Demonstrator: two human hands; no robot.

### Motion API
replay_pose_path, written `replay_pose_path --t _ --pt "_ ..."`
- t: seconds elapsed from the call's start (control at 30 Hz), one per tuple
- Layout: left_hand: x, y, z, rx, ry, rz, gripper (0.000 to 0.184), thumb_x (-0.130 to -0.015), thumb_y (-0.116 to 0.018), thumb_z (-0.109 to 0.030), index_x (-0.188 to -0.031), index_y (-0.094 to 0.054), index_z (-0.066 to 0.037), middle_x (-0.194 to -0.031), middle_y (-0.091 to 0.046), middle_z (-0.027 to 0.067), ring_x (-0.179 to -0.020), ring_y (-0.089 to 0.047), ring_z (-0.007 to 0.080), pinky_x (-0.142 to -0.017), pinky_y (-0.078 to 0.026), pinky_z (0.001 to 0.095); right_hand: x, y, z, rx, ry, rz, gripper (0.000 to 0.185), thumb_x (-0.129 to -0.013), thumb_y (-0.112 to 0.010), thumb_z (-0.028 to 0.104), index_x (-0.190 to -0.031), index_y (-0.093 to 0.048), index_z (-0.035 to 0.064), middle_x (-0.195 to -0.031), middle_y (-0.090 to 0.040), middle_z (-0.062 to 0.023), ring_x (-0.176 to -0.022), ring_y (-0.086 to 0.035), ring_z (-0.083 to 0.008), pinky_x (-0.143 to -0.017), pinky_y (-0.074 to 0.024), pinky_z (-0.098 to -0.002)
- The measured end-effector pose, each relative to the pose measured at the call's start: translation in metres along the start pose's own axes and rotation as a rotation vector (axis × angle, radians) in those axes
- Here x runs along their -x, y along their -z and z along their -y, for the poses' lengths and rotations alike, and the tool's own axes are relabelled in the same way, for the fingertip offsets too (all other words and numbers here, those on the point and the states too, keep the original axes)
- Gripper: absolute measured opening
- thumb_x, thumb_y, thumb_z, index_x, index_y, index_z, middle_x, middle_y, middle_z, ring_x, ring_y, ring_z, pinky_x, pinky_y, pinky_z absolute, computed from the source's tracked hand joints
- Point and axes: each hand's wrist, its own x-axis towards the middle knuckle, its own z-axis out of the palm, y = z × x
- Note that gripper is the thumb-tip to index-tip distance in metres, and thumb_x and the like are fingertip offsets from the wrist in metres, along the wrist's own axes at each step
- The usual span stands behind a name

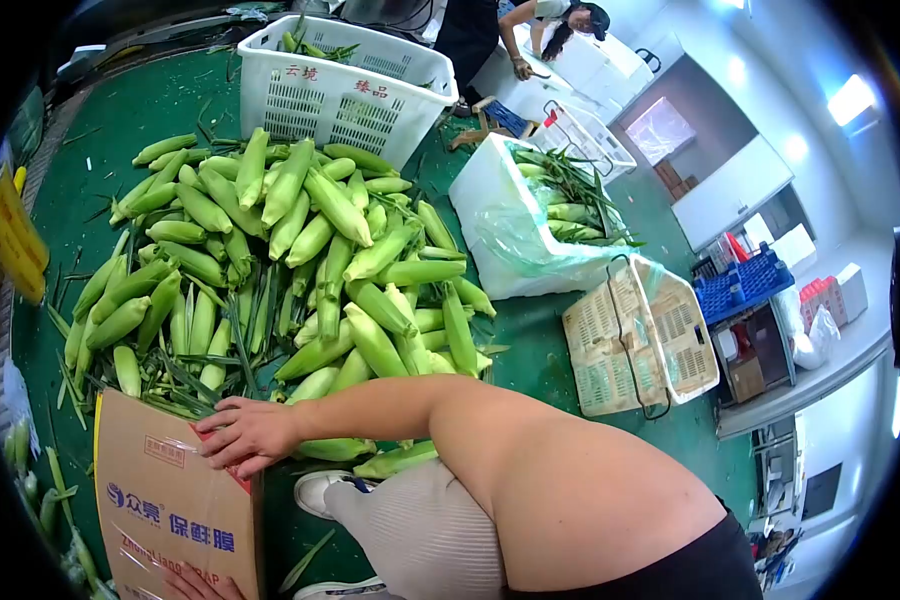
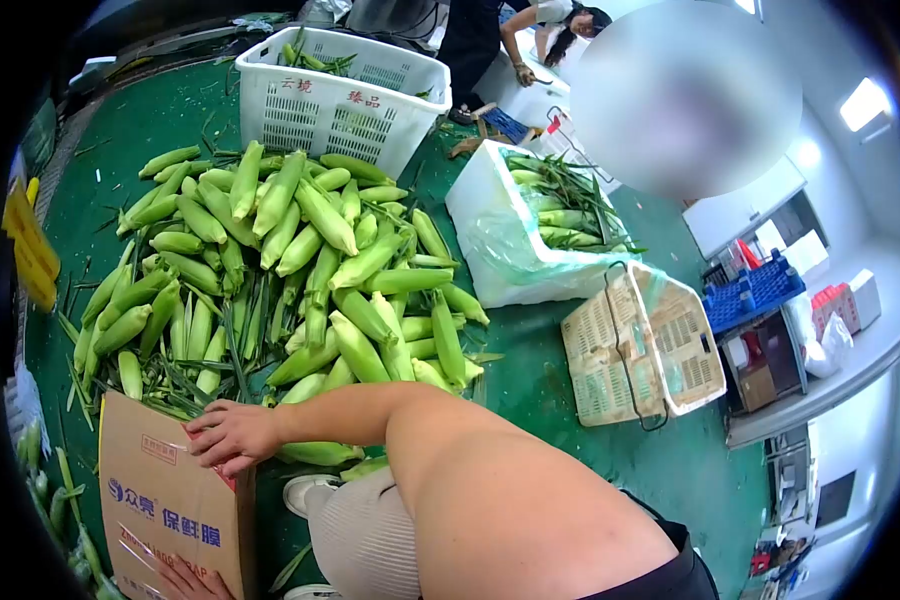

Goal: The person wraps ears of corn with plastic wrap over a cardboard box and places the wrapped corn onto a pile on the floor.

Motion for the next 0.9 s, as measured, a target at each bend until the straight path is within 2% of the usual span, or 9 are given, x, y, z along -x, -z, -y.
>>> replay_pose_path --t 0.07,0.17,0.23,0.3,0.43,0.73,0.8,0.87,0.9 --pt "0.005 -0.012 -0.002 0.062 0.0 -0.078 0.077 -0.104 -0.054 -0.054 -0.161 -0.039 -0.006 -0.169 -0.034 0.0198 -0.152 -0.034 0.043 -0.123 -0.027 0.0624 0.006 0.002 0.003 0.009 -0.056 -0.004 0.041 -0.096 -0.07 0.045 -0.127 -0.072 0.0186 -0.144 -0.061 -0.0078 -0.141 -0.049 -0.034 -0.109 -0.0374 -0.0578" --pt "-0.003 0.025 -0.019 0.039 0.168 0.332 0.078 -0.103 -0.054 -0.057 -0.161 -0.04 -0.007 -0.169 -0.035 0.0183 -0.151 -0.036 0.0424 -0.121 -0.027 0.0652 0.027 0.013 0.016 -0.136 -0.177 0.002 0.06 -0.092 -0.073 0.048 -0.14 -0.061 0.0144 -0.148 -0.056 -0.0146 -0.14 -0.049 -0.0365 -0.107 -0.0406 -0.0559" --pt "0.01 0.011 -0.014 -0.016 0.157 0.121 0.077 -0.102 -0.053 -0.058 -0.161 -0.041 -0.009 -0.168 -0.038 0.0157 -0.151 -0.037 0.0413 -0.12 -0.027 0.0672 0.081 0.015 0.04 0.032 -0.577 -0.004 0.076 -0.088 -0.076 0.051 -0.145 -0.052 0.0061 -0.144 -0.054 -0.0205 -0.135 -0.052 -0.0378 -0.105 -0.0438 -0.0529" --pt "0.014 0.002 -0.029 0.023 0.14 0.002 0.076 -0.102 -0.053 -0.059 -0.161 -0.042 -0.011 -0.167 -0.039 0.014 -0.15 -0.038 0.0407 -0.119 -0.026 0.0691 0.118 0.033 0.065 0.158 -1.04 0.459 0.085 -0.083 -0.08 0.055 -0.141 -0.053 -0.0002 -0.14 -0.055 -0.022 -0.132 -0.053 -0.0388 -0.104 -0.0462 -0.0519" --pt "0.013 0.009 -0.024 0.069 0.148 -0.011 0.076 -0.102 -0.051 -0.061 -0.163 -0.04 -0.016 -0.169 -0.037 0.0133 -0.15 -0.039 0.0409 -0.119 -0.024 0.0709 0.175 0.02 0.08 0.101 -1.22 0.984 0.081 -0.081 -0.077 0.067 -0.128 -0.058 0.0033 -0.129 -0.061 -0.0213 -0.122 -0.059 -0.04 -0.099 -0.0509 -0.0522" --pt "0.008 0.005 -0.032 0.094 0.216 0.099 0.069 -0.098 -0.061 -0.045 -0.157 -0.048 -0.011 -0.166 -0.039 0.0166 -0.153 -0.033 0.0385 -0.125 -0.019 0.0618 0.18 -0.01 0.105 -0.032 -1.536 0.349 0.075 -0.079 -0.081 0.05 -0.133 -0.052 0.0062 -0.139 -0.058 -0.0221 -0.131 -0.056 -0.0396 -0.107 -0.0473 -0.0517" --pt "0.009 -0.016 -0.023 0.24 0.242 0.195 0.081 -0.088 -0.073 -0.033 -0.159 -0.044 -0.007 -0.168 -0.034 0.0209 -0.156 -0.027 0.0419 -0.129 -0.019 0.0542 0.169 0.02 0.111 -0.231 -1.692 0.324 0.085 -0.082 -0.08 0.048 -0.142 -0.039 0.0051 -0.121 -0.065 -0.0266 -0.107 -0.067 -0.045 -0.093 -0.0552 -0.0525" --pt "0.009 -0.022 -0.021 0.385 0.164 0.038 0.076 -0.083 -0.076 -0.031 -0.151 -0.052 -0.006 -0.166 -0.038 0.0206 -0.154 -0.029 0.0415 -0.128 -0.022 0.0537 0.189 0.03 0.094 -0.3 -1.655 0.312 0.084 -0.085 -0.079 0.049 -0.143 -0.038 0.0051 -0.113 -0.068 -0.0215 -0.1 -0.07 -0.0351 -0.085 -0.0566 -0.0487" --pt "0.0 0.0 -0.027 0.408 0.239 0.098 0.073 -0.082 -0.076 -0.034 -0.147 -0.056 -0.008 -0.165 -0.038 0.0199 -0.153 -0.031 0.0431 -0.127 -0.022 0.0563 0.214 0.029 0.09 -0.052 -1.292 0.208 0.071 -0.089 -0.077 0.042 -0.14 -0.046 0.0037 -0.111 -0.069 -0.0189 -0.093 -0.07 -0.032 -0.083 -0.0566 -0.048"
